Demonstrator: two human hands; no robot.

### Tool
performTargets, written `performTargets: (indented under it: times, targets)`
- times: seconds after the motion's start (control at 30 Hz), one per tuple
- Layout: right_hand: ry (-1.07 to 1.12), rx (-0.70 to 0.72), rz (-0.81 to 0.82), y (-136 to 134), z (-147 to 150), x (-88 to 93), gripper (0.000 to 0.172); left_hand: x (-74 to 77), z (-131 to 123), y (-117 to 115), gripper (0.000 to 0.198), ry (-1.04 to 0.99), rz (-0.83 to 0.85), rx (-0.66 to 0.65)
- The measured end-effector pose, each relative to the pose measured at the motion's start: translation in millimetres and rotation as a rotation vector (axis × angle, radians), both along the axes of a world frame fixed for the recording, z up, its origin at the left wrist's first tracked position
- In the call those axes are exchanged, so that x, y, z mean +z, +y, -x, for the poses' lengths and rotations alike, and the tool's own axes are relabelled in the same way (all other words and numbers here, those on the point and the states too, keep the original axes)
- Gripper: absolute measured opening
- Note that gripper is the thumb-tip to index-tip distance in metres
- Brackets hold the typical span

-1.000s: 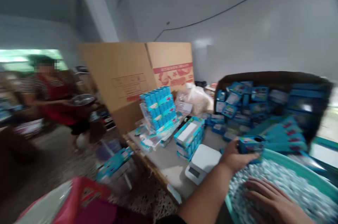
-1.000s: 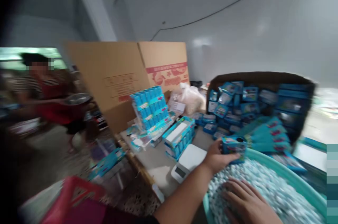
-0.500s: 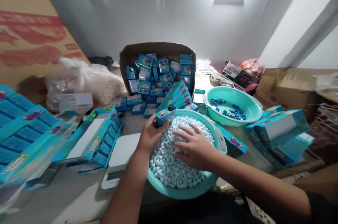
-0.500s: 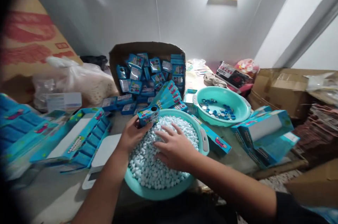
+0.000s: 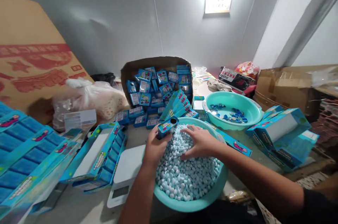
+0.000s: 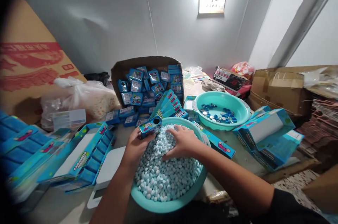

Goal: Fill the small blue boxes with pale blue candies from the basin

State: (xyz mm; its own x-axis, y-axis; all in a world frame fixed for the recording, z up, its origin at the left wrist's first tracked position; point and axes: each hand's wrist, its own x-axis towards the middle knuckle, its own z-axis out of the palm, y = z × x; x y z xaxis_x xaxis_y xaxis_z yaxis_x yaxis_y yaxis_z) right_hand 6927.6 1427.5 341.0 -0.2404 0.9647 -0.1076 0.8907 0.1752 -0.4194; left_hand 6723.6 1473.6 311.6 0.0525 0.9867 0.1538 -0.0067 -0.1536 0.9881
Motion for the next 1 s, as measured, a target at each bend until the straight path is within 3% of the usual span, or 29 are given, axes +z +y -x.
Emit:
performTargets:
  times: [0.2, 0.43, 0.63, 0.8, 1.0]
  targets:
    - [0.003, 0.046, -0.004, 6.6, -4.7, 0.7, 0.112, 12.7, -20.4, -6.3, 0.042, 0.009, -0.014, -0.009]
    - [0.083, 0.074, -0.041, 6.6, -7.5, -6.0, 0.1, 3.5, -9.1, -14.7, 0.047, 0.27, -0.146, 0.142]
    - [0.12, 0.076, -0.032, 6.2, -10.1, -5.5, 0.092, 1.6, -11.1, -10.0, 0.047, 0.319, -0.171, 0.053]
    - [0.164, 0.057, -0.066, 8.8, -11.7, -6.9, 0.077, -2.5, -9.8, -6.8, 0.052, 0.321, -0.154, 0.066]
    - [0.24, 0.039, -0.098, 8.0, -15.1, -14.7, 0.071, 0.8, -5.3, -10.5, 0.052, 0.326, -0.08, 0.049]
